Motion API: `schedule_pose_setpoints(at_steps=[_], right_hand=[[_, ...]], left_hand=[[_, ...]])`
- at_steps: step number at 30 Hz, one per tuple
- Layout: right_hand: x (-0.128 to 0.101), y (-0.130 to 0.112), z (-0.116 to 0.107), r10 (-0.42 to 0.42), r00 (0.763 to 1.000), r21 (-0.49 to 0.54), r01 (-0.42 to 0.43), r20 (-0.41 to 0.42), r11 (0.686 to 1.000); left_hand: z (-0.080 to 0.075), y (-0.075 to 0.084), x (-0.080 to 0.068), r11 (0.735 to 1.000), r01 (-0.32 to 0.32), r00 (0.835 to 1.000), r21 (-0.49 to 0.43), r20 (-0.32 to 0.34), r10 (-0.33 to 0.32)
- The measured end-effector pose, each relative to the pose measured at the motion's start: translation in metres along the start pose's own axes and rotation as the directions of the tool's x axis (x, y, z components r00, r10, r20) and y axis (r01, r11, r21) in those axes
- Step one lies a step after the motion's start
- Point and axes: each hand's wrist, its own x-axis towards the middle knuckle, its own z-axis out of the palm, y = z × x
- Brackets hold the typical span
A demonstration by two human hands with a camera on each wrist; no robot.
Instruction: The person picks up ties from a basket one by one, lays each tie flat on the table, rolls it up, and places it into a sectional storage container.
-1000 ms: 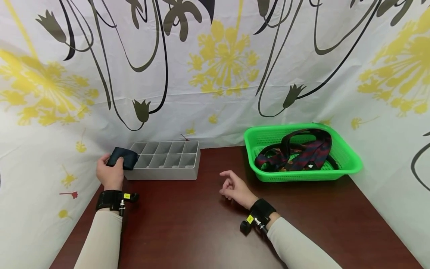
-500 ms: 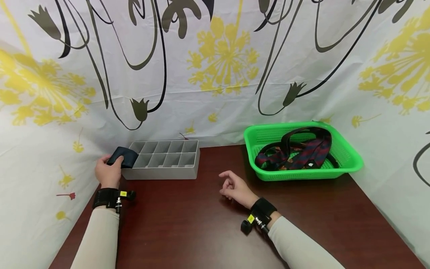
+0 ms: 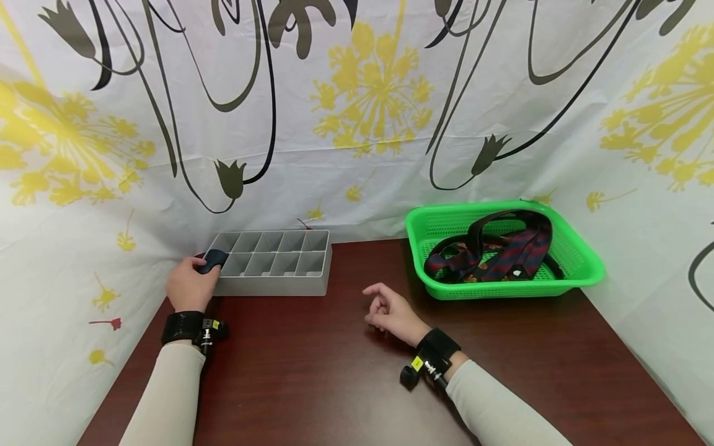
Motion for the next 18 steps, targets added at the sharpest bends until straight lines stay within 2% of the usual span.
schedule_pose_setpoints(at_steps=[3, 6, 11, 13, 15, 18], right_hand=[[0.000, -0.001, 0.001, 0.006, 1.000, -0.003, -0.006, -0.004, 1.000], [0.000, 0.000, 0.000, 0.006, 1.000, -0.007, -0.006, 0.001, 1.000], [-0.001, 0.001, 0.000, 0.002, 1.000, -0.009, -0.002, 0.010, 1.000], [-0.001, 0.001, 0.000, -0.003, 1.000, -0.006, 0.003, 0.009, 1.000], [0.000, 0.000, 0.000, -0.010, 1.000, -0.006, 0.010, 0.005, 1.000], [-0.001, -0.001, -0.001, -0.037, 0.999, -0.037, 0.037, 0.001, 0.999]], left_hand=[[-0.004, 0.001, 0.000, 0.995, -0.042, 0.998, 0.091, 0.051, 0.037], [-0.008, 0.003, 0.001, 0.990, -0.050, 0.995, 0.132, 0.097, 0.037], [-0.010, 0.005, 0.001, 0.994, -0.019, 0.992, 0.107, 0.126, 0.005], [-0.011, 0.008, 0.001, 0.999, 0.011, 0.995, 0.045, 0.094, -0.015], [-0.013, 0.013, 0.001, 0.999, 0.029, 0.999, -0.046, 0.034, -0.027], [-0.015, 0.024, 0.000, 0.985, -0.012, 0.996, -0.169, -0.084, -0.002]])
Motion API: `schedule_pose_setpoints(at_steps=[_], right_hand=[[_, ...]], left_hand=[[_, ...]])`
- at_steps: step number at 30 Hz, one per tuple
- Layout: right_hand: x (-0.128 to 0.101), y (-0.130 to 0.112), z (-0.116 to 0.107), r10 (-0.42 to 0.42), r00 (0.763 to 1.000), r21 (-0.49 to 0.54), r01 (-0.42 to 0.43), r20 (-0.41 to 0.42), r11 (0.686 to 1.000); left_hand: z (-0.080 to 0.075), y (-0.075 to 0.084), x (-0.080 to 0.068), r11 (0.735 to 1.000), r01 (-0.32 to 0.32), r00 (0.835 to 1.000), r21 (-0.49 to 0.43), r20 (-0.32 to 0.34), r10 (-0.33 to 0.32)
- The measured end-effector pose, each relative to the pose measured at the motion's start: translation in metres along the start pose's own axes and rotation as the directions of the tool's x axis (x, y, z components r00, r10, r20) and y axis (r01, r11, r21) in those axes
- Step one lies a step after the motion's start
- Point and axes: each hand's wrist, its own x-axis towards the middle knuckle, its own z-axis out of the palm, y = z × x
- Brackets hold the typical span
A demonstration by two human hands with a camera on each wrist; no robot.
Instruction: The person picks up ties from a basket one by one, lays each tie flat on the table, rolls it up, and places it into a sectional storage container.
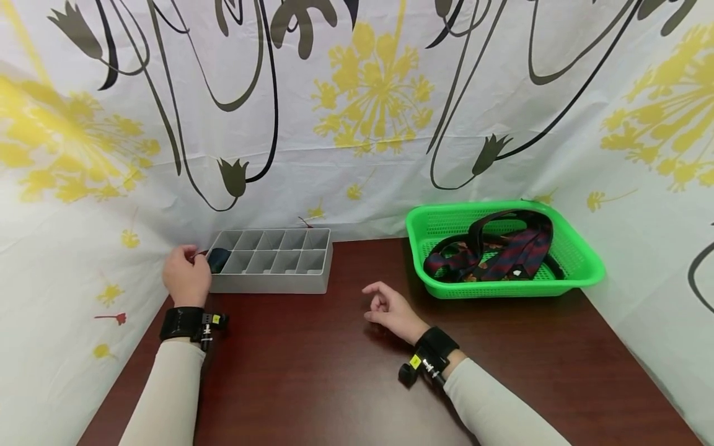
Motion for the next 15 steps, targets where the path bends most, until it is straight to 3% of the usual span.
schedule_pose_setpoints(at_steps=[2, 4, 7, 9, 12, 15], right_hand=[[-0.002, -0.005, -0.003, -0.027, 1.000, -0.038, 0.028, 0.008, 0.999], [-0.002, -0.012, -0.006, -0.065, 0.997, -0.060, 0.066, 0.031, 0.996], [-0.003, -0.029, -0.014, -0.129, 0.990, -0.058, 0.132, 0.054, 0.990], [-0.003, -0.040, -0.023, -0.171, 0.985, -0.073, 0.173, 0.029, 0.982], [-0.005, -0.056, -0.039, -0.210, 0.977, -0.148, 0.201, -0.045, 0.968], [-0.008, -0.069, -0.061, -0.226, 0.961, -0.286, 0.174, -0.158, 0.942]], left_hand=[[0.000, 0.015, -0.003, 0.998, -0.050, 0.998, -0.046, -0.046, 0.048], [0.002, 0.033, -0.010, 0.993, -0.096, 0.994, -0.074, -0.053, 0.092], [0.013, 0.063, -0.031, 0.981, -0.168, 0.985, -0.095, 0.016, 0.170], [0.026, 0.082, -0.053, 0.967, -0.229, 0.968, -0.115, 0.074, 0.238], [0.051, 0.111, -0.097, 0.930, -0.339, 0.917, -0.143, 0.172, 0.361], [0.072, 0.141, -0.147, 0.887, -0.420, 0.838, -0.192, 0.292, 0.461]])
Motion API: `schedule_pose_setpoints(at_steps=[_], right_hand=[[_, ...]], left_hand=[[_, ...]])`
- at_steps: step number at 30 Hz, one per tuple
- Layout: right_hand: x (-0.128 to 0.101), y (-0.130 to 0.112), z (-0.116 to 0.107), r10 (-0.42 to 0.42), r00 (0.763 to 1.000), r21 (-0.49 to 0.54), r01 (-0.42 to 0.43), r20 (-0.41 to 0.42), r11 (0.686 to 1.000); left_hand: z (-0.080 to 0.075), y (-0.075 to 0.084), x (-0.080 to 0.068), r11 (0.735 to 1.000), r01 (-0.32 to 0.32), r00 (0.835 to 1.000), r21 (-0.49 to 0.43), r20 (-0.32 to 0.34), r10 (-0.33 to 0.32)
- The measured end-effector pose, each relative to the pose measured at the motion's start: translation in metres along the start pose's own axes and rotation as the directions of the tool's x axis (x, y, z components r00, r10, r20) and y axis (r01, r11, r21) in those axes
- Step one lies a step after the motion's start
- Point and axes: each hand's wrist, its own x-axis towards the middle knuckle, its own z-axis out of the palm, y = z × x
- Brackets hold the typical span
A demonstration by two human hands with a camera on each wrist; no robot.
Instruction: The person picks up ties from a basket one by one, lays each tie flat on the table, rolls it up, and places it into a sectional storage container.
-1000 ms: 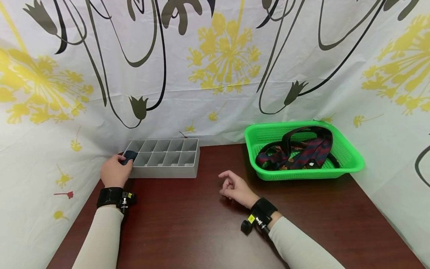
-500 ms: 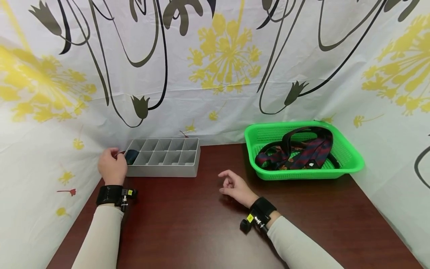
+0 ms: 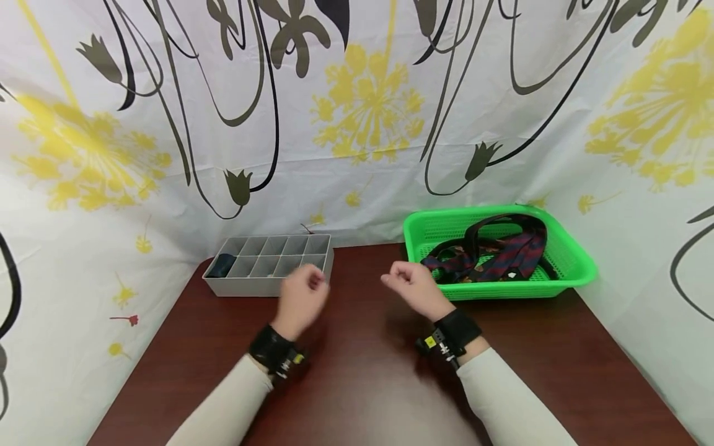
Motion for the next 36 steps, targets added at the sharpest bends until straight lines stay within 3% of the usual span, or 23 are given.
schedule_pose_setpoints(at_steps=[3, 7, 11, 16, 20, 25, 29, 36], right_hand=[[0.001, 0.001, -0.028, 0.050, 0.987, -0.199, -0.080, -0.151, 0.977], [-0.006, 0.010, -0.065, 0.142, 0.946, -0.417, -0.260, -0.293, 0.871], [-0.015, 0.021, -0.092, 0.260, 0.924, -0.510, -0.373, -0.280, 0.775], [-0.018, 0.030, -0.102, 0.345, 0.918, -0.568, -0.392, -0.195, 0.723], [-0.014, 0.035, -0.098, 0.375, 0.917, -0.591, -0.378, -0.135, 0.713], [-0.015, 0.034, -0.093, 0.363, 0.921, -0.593, -0.373, -0.142, 0.714], [-0.016, 0.032, -0.094, 0.346, 0.926, -0.595, -0.363, -0.148, 0.717], [-0.016, 0.030, -0.091, 0.338, 0.930, -0.578, -0.356, -0.143, 0.734]], left_hand=[[0.031, 0.040, -0.016, 0.997, -0.042, 0.987, -0.059, 0.150, 0.050], [0.060, 0.075, -0.019, 0.994, 0.015, 0.964, -0.107, 0.266, 0.015], [0.086, 0.092, -0.008, 0.986, 0.108, 0.948, -0.129, 0.311, -0.063], [0.117, 0.108, 0.009, 0.969, 0.174, 0.953, -0.177, 0.279, -0.121], [0.142, 0.119, 0.015, 0.967, 0.185, 0.964, -0.175, 0.223, -0.144], [0.166, 0.129, 0.010, 0.967, 0.224, 0.950, -0.120, 0.249, -0.189], [0.172, 0.135, 0.007, 0.962, 0.240, 0.954, -0.128, 0.218, -0.208], [0.167, 0.140, 0.006, 0.959, 0.271, 0.954, -0.087, 0.154, -0.256]])
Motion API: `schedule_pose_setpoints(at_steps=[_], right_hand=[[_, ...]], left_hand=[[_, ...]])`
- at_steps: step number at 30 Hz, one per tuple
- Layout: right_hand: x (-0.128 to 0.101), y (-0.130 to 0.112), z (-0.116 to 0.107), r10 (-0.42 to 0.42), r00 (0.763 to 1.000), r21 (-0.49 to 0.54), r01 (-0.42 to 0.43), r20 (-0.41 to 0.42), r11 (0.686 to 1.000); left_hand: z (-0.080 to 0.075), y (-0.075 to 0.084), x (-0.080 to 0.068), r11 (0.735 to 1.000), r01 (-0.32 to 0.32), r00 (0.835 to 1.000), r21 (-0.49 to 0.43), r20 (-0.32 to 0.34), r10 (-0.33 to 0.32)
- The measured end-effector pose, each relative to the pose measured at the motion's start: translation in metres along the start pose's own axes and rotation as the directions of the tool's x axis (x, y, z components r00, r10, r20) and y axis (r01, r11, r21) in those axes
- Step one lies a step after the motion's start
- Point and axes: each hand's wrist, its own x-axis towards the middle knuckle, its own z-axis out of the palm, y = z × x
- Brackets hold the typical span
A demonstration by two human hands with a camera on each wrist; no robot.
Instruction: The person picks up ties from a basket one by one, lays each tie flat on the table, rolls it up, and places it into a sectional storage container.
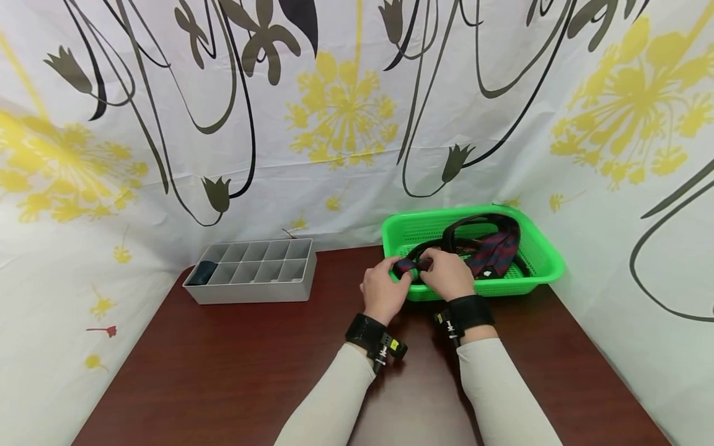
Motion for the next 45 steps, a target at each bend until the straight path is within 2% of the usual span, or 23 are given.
schedule_pose_setpoints(at_steps=[3, 5, 7, 9, 11, 13, 15, 16, 17, 22, 28, 31, 33, 34, 37, 39, 41, 43, 45], right_hand=[[0.000, -0.002, 0.002, -0.008, 1.000, 0.007, 0.008, -0.006, 1.000], [0.000, -0.003, 0.002, -0.011, 1.000, 0.013, 0.011, -0.013, 1.000], [0.000, -0.004, 0.002, -0.009, 1.000, 0.013, 0.009, -0.023, 1.000], [0.000, -0.004, 0.001, -0.006, 1.000, 0.012, 0.006, -0.030, 1.000], [0.000, -0.004, 0.001, -0.006, 0.999, 0.018, 0.007, -0.031, 1.000], [0.000, -0.002, 0.001, -0.013, 0.999, 0.028, 0.014, -0.037, 1.000], [0.001, 0.000, 0.001, -0.040, 0.999, 0.045, 0.041, -0.035, 0.998], [0.001, 0.000, 0.001, -0.060, 0.998, 0.059, 0.061, -0.031, 0.996], [0.002, 0.001, 0.001, -0.088, 0.996, 0.074, 0.090, -0.025, 0.993], [0.005, -0.004, 0.005, -0.236, 0.971, 0.173, 0.238, -0.029, 0.956], [0.005, -0.013, 0.013, -0.302, 0.945, 0.163, 0.321, -0.127, 0.933], [0.005, -0.012, 0.013, -0.364, 0.920, 0.200, 0.387, -0.145, 0.900], [0.006, -0.011, 0.012, -0.411, 0.901, 0.227, 0.433, -0.142, 0.872], [0.007, -0.011, 0.012, -0.434, 0.891, 0.241, 0.455, -0.135, 0.857], [0.007, -0.011, 0.011, -0.479, 0.873, 0.266, 0.484, -0.088, 0.834], [0.007, -0.012, 0.011, -0.486, 0.873, 0.283, 0.478, -0.046, 0.831], [0.006, -0.013, 0.011, -0.477, 0.879, 0.294, 0.458, -0.011, 0.839], [0.005, -0.015, 0.013, -0.458, 0.889, 0.289, 0.438, 0.001, 0.851], [0.005, -0.018, 0.014, -0.433, 0.901, 0.256, 0.422, -0.012, 0.870]], left_hand=[[-0.007, 0.000, 0.002, 1.000, -0.019, 0.997, 0.007, -0.069, 0.020], [-0.013, 0.000, 0.007, 0.998, -0.048, 0.994, -0.026, -0.104, 0.045], [-0.022, -0.001, 0.012, 0.992, -0.073, 0.991, -0.106, -0.117, 0.061], [-0.031, -0.001, 0.018, 0.973, -0.065, 0.995, -0.223, -0.091, 0.046], [-0.038, 0.000, 0.022, 0.926, -0.020, 0.999, -0.377, -0.030, 0.009], [-0.045, 0.000, 0.026, 0.857, 0.046, 0.999, -0.514, 0.028, -0.036], [-0.049, 0.000, 0.027, 0.790, 0.101, 0.995, -0.605, 0.069, -0.075], [-0.051, 0.000, 0.028, 0.765, 0.115, 0.993, -0.633, 0.078, -0.085], [-0.052, 0.000, 0.028, 0.750, 0.120, 0.993, -0.650, 0.079, -0.091], [-0.063, 0.007, 0.029, 0.712, 0.104, 0.994, -0.695, 0.081, -0.067], [-0.085, 0.026, 0.026, 0.648, 0.075, 0.993, -0.758, 0.114, 0.019], [-0.093, 0.032, 0.024, 0.639, 0.041, 0.993, -0.768, 0.104, 0.062], [-0.098, 0.034, 0.024, 0.645, 0.016, 0.993, -0.764, 0.089, 0.081], [-0.099, 0.034, 0.023, 0.657, 0.002, 0.993, -0.754, 0.077, 0.086], [-0.103, 0.034, 0.023, 0.732, -0.057, 0.995, -0.679, 0.020, 0.096], [-0.104, 0.033, 0.023, 0.774, -0.086, 0.995, -0.628, -0.011, 0.102], [-0.104, 0.032, 0.024, 0.796, -0.107, 0.994, -0.596, -0.032, 0.109], [-0.105, 0.032, 0.023, 0.778, -0.109, 0.993, -0.619, -0.028, 0.117], [-0.107, 0.033, 0.023, 0.747, -0.107, 0.992, -0.656, -0.016, 0.128]])
